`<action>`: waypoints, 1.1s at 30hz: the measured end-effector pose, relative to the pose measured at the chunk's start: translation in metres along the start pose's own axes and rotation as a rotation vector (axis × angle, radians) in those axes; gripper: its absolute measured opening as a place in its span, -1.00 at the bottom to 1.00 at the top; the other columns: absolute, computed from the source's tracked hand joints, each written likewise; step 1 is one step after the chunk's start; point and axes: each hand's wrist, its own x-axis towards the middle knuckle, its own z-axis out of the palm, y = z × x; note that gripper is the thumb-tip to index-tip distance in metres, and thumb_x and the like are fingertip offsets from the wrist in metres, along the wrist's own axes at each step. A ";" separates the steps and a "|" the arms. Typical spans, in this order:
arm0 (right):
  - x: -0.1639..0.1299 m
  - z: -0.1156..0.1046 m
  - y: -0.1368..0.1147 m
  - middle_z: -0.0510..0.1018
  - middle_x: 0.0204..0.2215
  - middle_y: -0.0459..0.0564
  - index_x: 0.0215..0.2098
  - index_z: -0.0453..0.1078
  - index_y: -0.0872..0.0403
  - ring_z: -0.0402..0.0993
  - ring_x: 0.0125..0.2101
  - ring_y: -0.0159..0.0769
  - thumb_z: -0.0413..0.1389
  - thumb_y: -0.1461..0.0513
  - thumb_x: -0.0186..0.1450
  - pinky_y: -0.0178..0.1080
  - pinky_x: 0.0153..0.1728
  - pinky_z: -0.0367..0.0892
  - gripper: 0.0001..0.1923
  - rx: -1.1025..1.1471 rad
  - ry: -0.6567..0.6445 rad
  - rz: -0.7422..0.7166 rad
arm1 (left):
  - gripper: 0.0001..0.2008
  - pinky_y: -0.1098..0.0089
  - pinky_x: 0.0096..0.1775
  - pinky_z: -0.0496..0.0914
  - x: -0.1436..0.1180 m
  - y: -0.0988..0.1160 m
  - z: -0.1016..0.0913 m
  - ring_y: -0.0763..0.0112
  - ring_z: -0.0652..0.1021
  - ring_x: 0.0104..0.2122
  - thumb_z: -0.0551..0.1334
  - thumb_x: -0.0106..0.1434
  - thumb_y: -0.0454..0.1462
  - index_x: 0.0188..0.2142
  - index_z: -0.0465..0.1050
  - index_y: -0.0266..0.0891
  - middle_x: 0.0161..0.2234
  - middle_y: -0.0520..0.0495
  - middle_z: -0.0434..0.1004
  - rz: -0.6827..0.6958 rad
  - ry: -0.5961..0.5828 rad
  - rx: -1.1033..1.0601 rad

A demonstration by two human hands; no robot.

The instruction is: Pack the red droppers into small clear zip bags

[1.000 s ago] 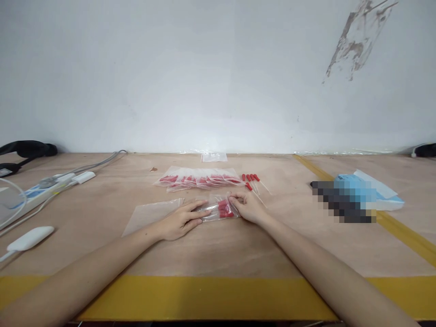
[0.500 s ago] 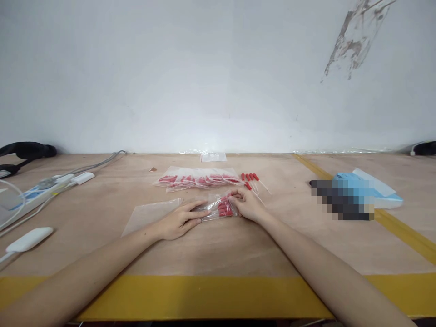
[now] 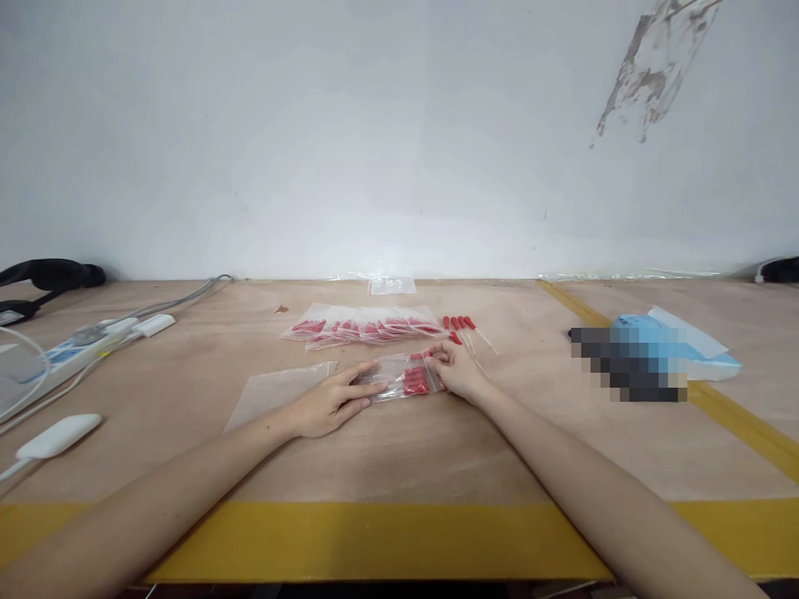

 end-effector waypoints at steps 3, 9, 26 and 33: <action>0.001 0.000 -0.002 0.51 -0.49 -0.06 -0.34 0.37 0.08 0.36 -0.62 -0.41 0.12 0.15 0.06 -0.33 -0.64 0.27 -0.78 -0.014 -0.046 -0.028 | -0.67 0.20 0.09 0.14 0.000 0.000 0.001 0.23 0.16 0.14 -0.01 0.31 -0.24 0.06 0.26 -0.05 0.17 -0.10 0.05 0.003 0.003 -0.001; 0.008 0.004 0.004 0.55 -0.45 -0.01 -0.35 0.42 0.09 0.46 -0.47 -0.31 0.13 0.16 0.07 -0.30 -0.49 0.36 -0.79 -0.054 0.009 -0.017 | -0.66 0.18 0.09 0.14 0.001 -0.001 0.001 0.22 0.16 0.14 -0.01 0.31 -0.25 0.06 0.25 -0.04 0.17 -0.08 0.05 0.007 -0.006 -0.002; -0.006 -0.033 -0.011 0.30 -0.06 0.03 -0.04 0.34 -0.08 0.29 -0.10 -0.23 0.01 0.33 0.12 -0.14 -0.11 0.24 -0.57 -0.680 -0.106 -0.581 | -0.67 0.16 -0.13 0.18 0.006 0.011 -0.011 0.24 0.34 -0.22 -0.07 0.32 -0.21 0.03 0.28 -0.02 -0.22 -0.14 0.31 0.121 0.010 0.387; -0.010 -0.024 -0.011 0.37 -0.16 0.03 -0.29 0.40 0.02 0.35 -0.19 -0.28 -0.04 0.26 0.20 -0.21 -0.22 0.29 -0.81 -0.525 -0.121 -0.572 | -0.66 0.24 -0.15 0.17 0.003 0.006 -0.011 0.25 0.35 -0.22 -0.02 0.30 -0.14 -0.02 0.30 -0.19 -0.24 -0.13 0.37 -0.028 0.151 0.368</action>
